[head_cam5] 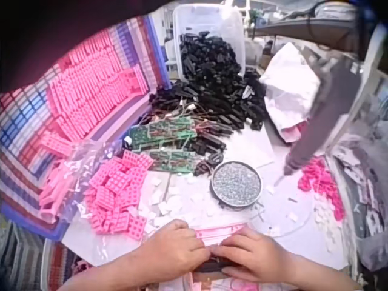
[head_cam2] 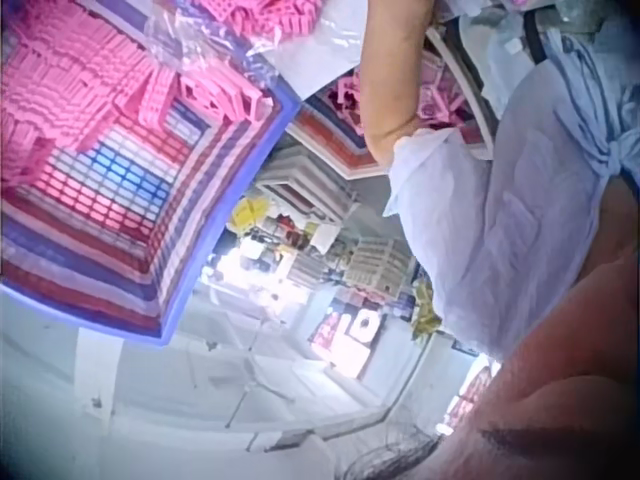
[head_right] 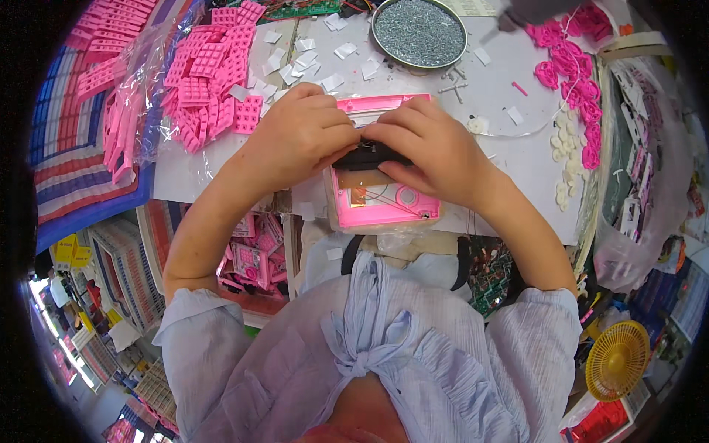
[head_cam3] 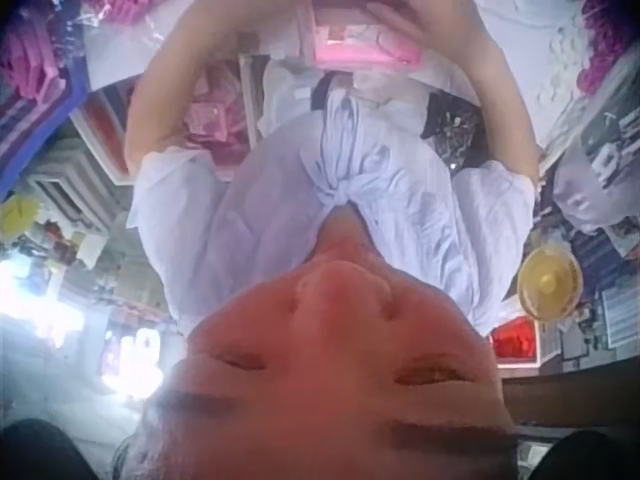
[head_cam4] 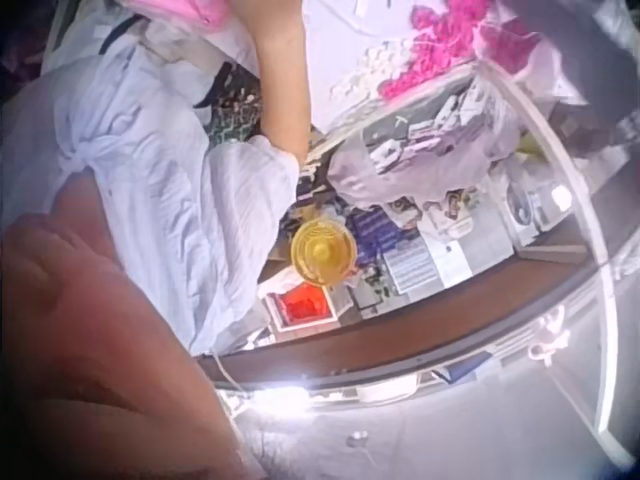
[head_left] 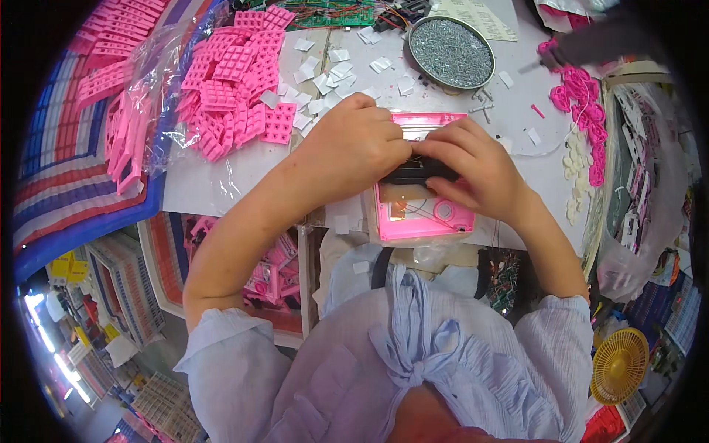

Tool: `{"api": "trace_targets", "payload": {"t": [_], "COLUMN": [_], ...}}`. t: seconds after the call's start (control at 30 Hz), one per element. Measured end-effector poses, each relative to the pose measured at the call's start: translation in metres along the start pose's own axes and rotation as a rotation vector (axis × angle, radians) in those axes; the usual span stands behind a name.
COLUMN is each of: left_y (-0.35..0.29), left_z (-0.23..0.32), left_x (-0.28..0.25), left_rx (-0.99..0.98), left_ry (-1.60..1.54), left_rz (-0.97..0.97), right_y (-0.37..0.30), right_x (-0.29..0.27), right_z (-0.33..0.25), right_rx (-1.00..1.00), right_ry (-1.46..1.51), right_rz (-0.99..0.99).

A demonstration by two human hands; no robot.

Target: Assembling components into a pink toy housing, including a circuit board and buttons, using an electric screwdriver.

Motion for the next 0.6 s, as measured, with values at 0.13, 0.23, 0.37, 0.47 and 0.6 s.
{"api": "trace_targets", "payload": {"t": [0.13, 0.23, 0.37, 0.47, 0.6], "left_y": [0.001, -0.005, -0.014, -0.014, -0.007], "left_z": [0.006, 0.015, 0.018, 0.017, 0.013], "left_x": [0.001, 0.002, 0.007, 0.009, 0.011], "left_rx": [0.043, 0.026, -0.177, -0.355, -0.561], "left_ry": [0.119, 0.123, -0.071, -0.278, -0.418], "left_rz": [-0.056, -0.004, 0.057, 0.096, 0.053], "right_y": [-0.006, -0.004, 0.002, 0.004, 0.007], "right_x": [0.008, 0.004, 0.001, 0.002, 0.003], "right_z": [0.000, -0.004, -0.009, -0.013, -0.015], "right_rx": [-0.045, -0.013, 0.002, -0.006, -0.041], "right_ry": [-0.055, -0.028, -0.016, -0.039, -0.073], "right_rz": [0.021, 0.002, -0.022, -0.026, -0.001]}}
Point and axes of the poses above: each hand's wrist, its own y-axis towards the middle knuckle, its own x-axis out of the palm, z = x × y, the point moved 2 cm from there along y, towards the middle knuckle, and after that the axes turned 8 degrees about -y, right-handed, at the moved point
